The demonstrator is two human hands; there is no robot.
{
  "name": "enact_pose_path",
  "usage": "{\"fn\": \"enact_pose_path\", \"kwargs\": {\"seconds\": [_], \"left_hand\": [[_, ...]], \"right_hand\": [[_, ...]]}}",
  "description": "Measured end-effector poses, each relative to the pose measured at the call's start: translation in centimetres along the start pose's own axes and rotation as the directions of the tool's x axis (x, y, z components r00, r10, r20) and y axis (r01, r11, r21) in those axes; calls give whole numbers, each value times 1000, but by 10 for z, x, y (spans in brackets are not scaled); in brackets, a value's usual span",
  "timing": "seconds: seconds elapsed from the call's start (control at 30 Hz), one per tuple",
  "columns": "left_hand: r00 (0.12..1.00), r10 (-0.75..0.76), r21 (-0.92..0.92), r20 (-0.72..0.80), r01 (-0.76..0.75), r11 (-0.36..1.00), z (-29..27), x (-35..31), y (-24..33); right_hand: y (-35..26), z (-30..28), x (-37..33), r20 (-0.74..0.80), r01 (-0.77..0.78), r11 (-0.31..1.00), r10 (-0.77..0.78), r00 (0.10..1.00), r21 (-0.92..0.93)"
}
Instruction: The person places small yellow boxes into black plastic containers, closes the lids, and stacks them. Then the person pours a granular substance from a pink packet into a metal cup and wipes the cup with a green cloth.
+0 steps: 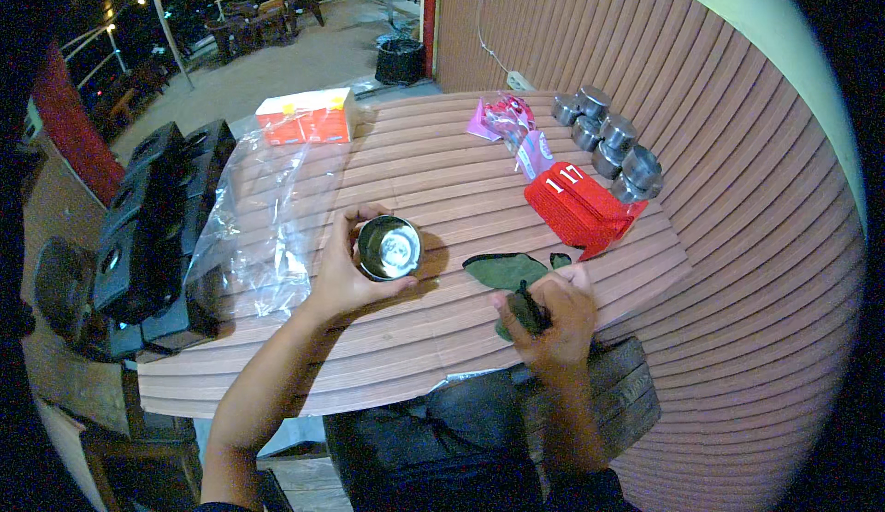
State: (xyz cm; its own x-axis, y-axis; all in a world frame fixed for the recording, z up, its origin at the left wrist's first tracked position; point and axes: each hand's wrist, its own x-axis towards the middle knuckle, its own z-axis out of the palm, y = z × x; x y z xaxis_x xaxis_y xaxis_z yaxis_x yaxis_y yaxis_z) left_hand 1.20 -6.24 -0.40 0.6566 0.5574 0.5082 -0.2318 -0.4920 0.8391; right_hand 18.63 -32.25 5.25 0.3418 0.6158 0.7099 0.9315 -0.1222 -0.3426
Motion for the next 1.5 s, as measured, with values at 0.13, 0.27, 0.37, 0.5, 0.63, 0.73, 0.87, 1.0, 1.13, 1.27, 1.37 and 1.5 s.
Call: {"fn": "enact_pose_path", "kwargs": {"seconds": [0.13,0.27,0.37,0.5,0.63,0.73,0.87,1.0,1.13,1.27,1.37,1.5], "left_hand": [[973,215,267,81,-229,936,-3,8,8],[932,303,387,200,-359,849,-4,15,11],[915,325,398,241,-398,826,-5,14,12],[923,302,481,238,-382,789,-8,10,13],[996,77,311,-40,-61,949,-14,9,10],[986,147,333,-73,-115,936,-24,13,7],[966,258,402,-34,-223,888,-26,14,9],[984,175,417,44,-177,892,-26,9,16],[973,105,558,207,-205,804,-29,6,21],[991,65,489,115,-113,865,-25,8,21],[962,266,565,57,-251,786,-25,9,23],[988,154,187,21,-156,970,-21,4,21]], "right_hand": [[0,-21,9,-69,-180,983,178,982,-40],[-4,-31,2,93,-483,748,500,861,454],[-6,-26,-5,227,-548,541,548,805,637],[-1,-18,-13,207,-506,446,564,799,738],[11,-20,-21,219,-541,502,563,797,675],[20,-17,-25,261,-535,505,515,816,677],[25,6,-34,123,-576,427,720,683,697],[32,13,-43,207,-641,221,827,523,735],[38,7,-46,314,-560,75,763,565,825],[38,5,-49,369,-391,-109,625,688,914],[40,8,-52,349,-269,-222,586,731,937],[39,22,-57,333,-72,-443,547,768,894]]}}
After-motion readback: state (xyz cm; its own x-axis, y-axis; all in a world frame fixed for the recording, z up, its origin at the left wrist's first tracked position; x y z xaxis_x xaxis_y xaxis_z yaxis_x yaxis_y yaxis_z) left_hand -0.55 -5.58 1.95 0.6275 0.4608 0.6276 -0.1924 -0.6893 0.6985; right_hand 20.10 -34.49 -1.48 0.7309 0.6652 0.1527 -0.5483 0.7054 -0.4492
